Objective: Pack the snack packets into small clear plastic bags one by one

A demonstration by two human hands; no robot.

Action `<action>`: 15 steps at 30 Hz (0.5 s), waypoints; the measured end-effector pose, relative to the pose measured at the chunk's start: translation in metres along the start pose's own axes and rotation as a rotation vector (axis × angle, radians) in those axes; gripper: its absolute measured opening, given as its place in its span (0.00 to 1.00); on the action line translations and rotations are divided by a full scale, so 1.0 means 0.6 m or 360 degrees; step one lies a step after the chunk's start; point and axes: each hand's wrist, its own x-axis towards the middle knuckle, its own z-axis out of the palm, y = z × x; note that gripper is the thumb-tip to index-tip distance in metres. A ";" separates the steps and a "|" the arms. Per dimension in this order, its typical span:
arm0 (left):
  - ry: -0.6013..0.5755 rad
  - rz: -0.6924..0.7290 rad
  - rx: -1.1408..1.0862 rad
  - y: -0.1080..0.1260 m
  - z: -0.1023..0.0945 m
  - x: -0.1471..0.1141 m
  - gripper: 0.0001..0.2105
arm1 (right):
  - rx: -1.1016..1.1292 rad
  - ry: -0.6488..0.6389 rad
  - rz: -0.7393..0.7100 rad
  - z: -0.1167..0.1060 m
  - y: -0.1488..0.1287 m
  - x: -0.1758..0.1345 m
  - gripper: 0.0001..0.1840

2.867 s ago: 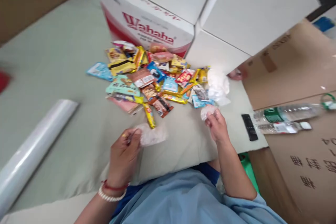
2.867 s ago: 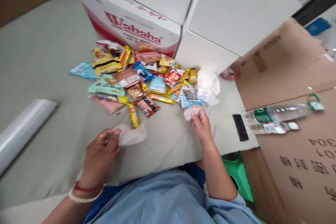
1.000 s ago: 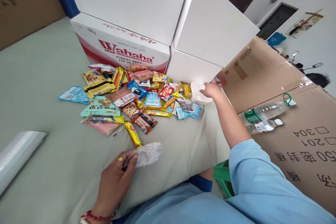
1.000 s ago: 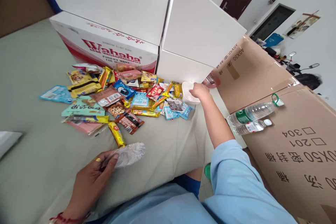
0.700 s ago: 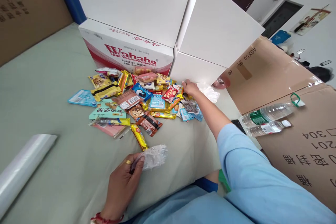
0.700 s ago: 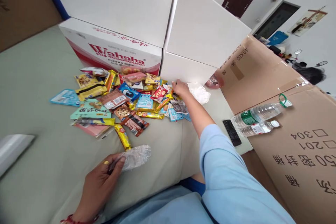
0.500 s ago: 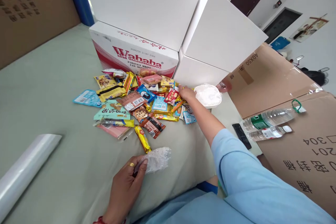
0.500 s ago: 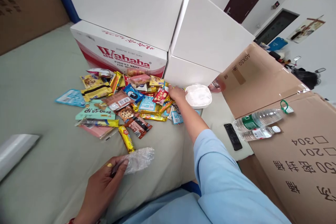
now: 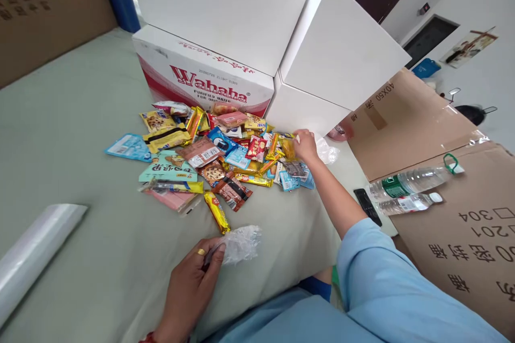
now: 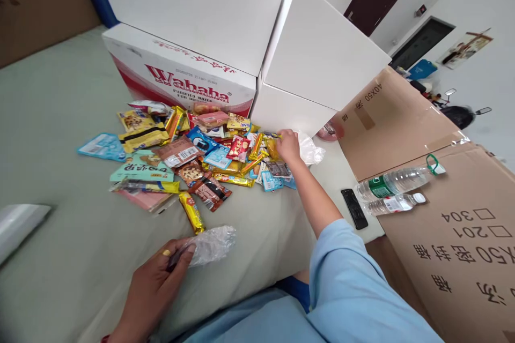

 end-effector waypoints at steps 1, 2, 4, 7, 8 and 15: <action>0.0007 -0.0005 0.0004 0.000 0.000 0.000 0.19 | -0.0045 -0.0035 0.0001 -0.002 0.017 -0.009 0.18; 0.0011 -0.0006 0.0015 0.000 0.000 0.001 0.19 | -0.0079 -0.0068 0.0012 -0.003 0.031 -0.016 0.16; 0.0011 0.0003 0.0049 0.002 0.001 0.001 0.19 | -0.0092 -0.0089 0.0065 -0.002 0.049 -0.019 0.14; 0.0011 0.0018 0.0093 0.005 0.001 0.002 0.19 | -0.0054 -0.0074 0.0127 0.003 0.044 0.005 0.19; 0.0015 0.0019 0.0106 0.006 0.001 0.002 0.19 | -0.0026 -0.0087 0.0144 0.006 0.035 0.019 0.20; 0.0003 0.0001 0.0257 0.007 0.000 0.002 0.19 | 0.0201 -0.0369 0.0495 0.064 -0.064 0.083 0.28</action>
